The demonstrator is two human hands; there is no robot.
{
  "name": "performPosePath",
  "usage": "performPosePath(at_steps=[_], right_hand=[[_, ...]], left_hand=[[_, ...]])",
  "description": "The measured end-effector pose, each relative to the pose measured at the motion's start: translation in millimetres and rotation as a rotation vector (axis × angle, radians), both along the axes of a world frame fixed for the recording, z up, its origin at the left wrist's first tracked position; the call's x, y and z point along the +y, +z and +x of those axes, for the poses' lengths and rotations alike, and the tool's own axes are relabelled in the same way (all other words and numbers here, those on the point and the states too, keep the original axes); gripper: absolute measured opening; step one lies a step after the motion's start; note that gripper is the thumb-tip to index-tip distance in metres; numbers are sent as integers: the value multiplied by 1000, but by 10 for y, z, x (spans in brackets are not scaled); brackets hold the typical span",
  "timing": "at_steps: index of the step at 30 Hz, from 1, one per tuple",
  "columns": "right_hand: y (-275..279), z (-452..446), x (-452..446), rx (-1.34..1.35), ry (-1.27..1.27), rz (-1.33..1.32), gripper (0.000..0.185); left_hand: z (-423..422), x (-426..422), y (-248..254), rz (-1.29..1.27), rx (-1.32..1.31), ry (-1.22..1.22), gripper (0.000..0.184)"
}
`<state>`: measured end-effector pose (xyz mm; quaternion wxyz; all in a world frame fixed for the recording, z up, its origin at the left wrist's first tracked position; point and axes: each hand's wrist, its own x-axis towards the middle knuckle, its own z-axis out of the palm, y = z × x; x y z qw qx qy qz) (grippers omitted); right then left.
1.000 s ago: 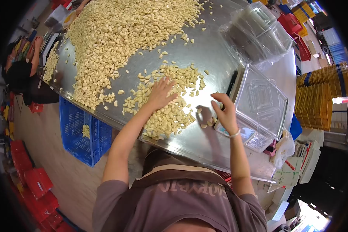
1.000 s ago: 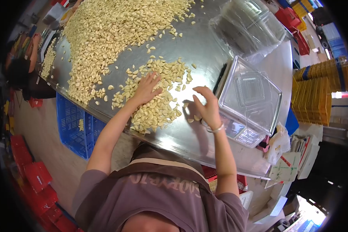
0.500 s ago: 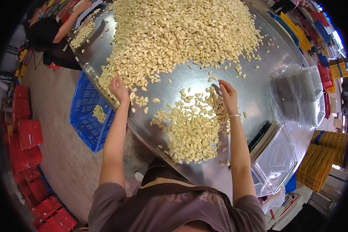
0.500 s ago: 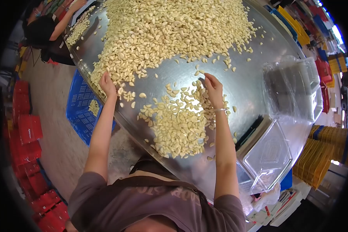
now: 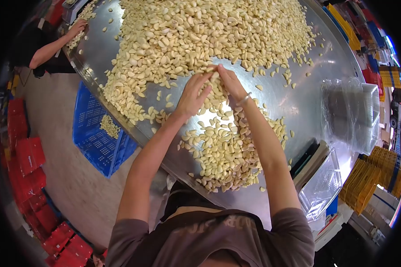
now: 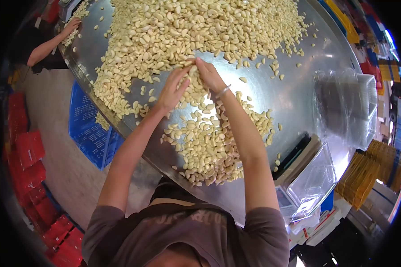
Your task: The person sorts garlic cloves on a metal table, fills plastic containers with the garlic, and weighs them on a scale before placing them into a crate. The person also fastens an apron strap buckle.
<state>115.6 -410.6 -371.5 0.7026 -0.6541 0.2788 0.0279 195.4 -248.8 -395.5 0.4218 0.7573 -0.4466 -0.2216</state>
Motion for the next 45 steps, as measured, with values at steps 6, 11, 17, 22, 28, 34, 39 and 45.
performPosePath(at_steps=[6,11,17,22,28,34,39,45], right_hand=[[-6,-1328,127,-21,451,-1117,44],[69,-2053,533,176,447,-1153,66],[169,-2367,733,174,173,-1058,61],[182,-2313,767,110,-19,-960,53],[498,-2746,833,80,-163,-924,45],[312,-2579,1004,41,-76,-1091,45],[28,-2064,1068,134,133,-1280,56],[-31,-2394,890,291,78,-1334,57]], left_hand=[[-1033,437,322,204,-505,-326,68],[-1616,856,483,208,-361,-521,72],[-1524,919,766,18,-254,-621,35],[-1073,625,707,49,-124,-259,20],[-918,1157,1022,139,33,-263,17],[-946,1035,578,75,-151,-274,17],[-1119,550,177,175,-652,-411,40],[-988,781,275,210,-647,-329,43]])
